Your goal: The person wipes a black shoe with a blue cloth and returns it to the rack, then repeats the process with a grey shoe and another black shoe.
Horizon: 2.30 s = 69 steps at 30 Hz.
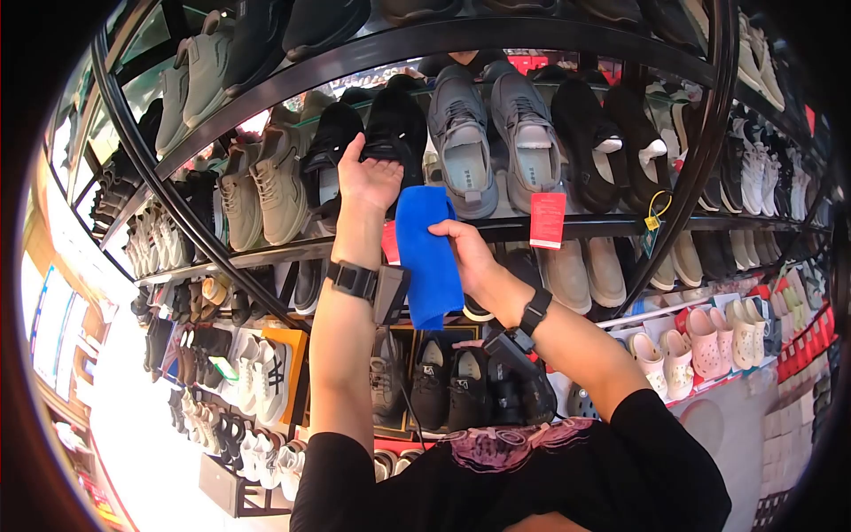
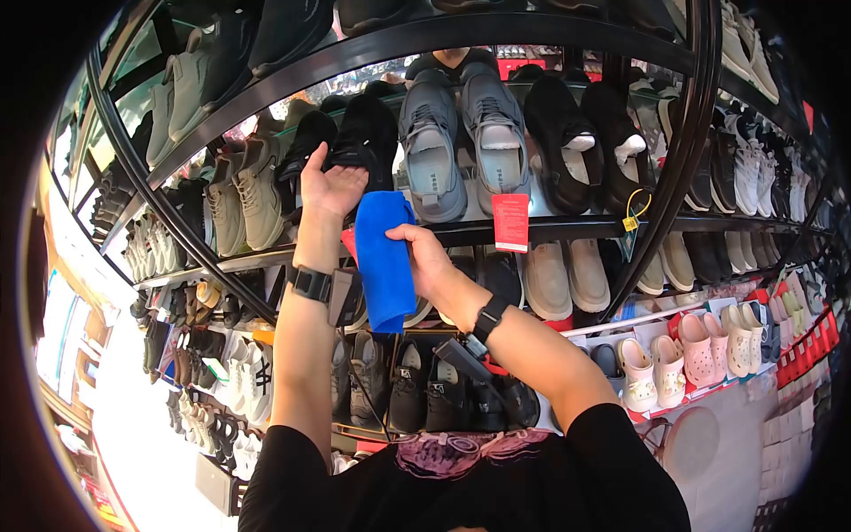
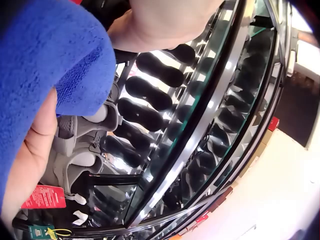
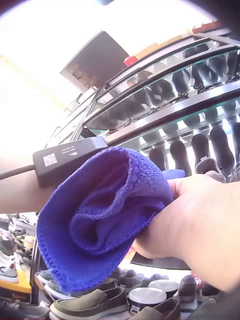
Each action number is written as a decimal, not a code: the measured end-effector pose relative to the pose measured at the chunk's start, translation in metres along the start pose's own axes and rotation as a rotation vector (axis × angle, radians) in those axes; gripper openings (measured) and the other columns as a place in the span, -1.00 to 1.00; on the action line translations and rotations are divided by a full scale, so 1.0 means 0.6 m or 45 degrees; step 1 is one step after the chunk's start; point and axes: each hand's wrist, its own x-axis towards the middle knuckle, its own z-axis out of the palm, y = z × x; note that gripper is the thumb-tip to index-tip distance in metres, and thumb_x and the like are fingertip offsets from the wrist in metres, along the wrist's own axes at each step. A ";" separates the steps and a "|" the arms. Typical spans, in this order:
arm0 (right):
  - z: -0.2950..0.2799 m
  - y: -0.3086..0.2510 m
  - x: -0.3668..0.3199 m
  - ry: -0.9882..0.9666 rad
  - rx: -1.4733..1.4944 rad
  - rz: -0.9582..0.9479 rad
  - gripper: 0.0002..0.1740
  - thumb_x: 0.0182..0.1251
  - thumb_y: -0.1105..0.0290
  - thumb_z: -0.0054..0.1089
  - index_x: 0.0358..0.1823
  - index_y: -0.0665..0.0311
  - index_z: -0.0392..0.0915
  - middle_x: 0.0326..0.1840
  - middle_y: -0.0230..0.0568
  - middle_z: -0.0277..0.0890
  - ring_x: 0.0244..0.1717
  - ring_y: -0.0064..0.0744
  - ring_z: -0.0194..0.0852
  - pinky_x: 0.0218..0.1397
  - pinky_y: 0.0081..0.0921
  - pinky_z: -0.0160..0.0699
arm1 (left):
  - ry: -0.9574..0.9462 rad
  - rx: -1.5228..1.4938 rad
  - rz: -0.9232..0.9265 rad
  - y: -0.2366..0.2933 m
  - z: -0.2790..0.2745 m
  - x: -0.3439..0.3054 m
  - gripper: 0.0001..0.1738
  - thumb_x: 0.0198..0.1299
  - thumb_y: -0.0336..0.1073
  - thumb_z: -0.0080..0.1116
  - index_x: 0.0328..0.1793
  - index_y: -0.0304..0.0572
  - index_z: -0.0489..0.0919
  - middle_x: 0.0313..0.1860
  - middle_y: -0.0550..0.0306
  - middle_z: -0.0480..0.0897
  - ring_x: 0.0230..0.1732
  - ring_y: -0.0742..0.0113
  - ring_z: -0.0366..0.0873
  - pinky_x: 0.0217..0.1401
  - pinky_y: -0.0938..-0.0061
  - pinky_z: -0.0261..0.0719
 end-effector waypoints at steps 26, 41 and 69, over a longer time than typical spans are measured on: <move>-0.107 0.057 -0.192 -0.170 -0.190 0.248 -0.43 0.29 0.36 0.13 0.33 0.34 0.29 0.15 0.06 0.50 0.04 -0.12 0.60 0.06 -0.24 0.65 | -0.180 -0.198 0.042 -0.049 -0.120 -0.279 -0.34 0.35 0.09 -0.02 0.30 -0.37 0.43 0.29 -0.12 0.49 0.35 -0.07 0.37 0.50 0.05 0.17; -0.143 -0.002 -0.269 0.151 -1.405 -0.605 -0.45 0.19 0.55 0.22 0.25 0.39 0.38 -0.01 -0.23 0.57 0.02 -0.43 0.54 0.10 -0.50 0.51 | -0.258 2.227 0.107 -0.297 -0.234 -0.459 -0.41 0.10 -0.06 0.33 -0.74 -0.44 0.47 -0.81 -0.19 0.40 -0.70 -0.18 0.44 -0.58 0.17 0.43; -0.240 0.015 -0.381 0.041 -2.634 -0.246 -0.41 -0.09 0.70 0.00 0.03 0.08 0.62 0.10 -0.11 0.53 0.13 0.00 0.45 0.18 -0.21 0.45 | -0.147 1.990 0.085 -0.316 -0.264 -0.523 -0.51 0.10 -0.21 0.36 -0.66 -0.47 0.44 -0.69 -0.21 0.46 -0.62 -0.15 0.45 -0.54 0.22 0.39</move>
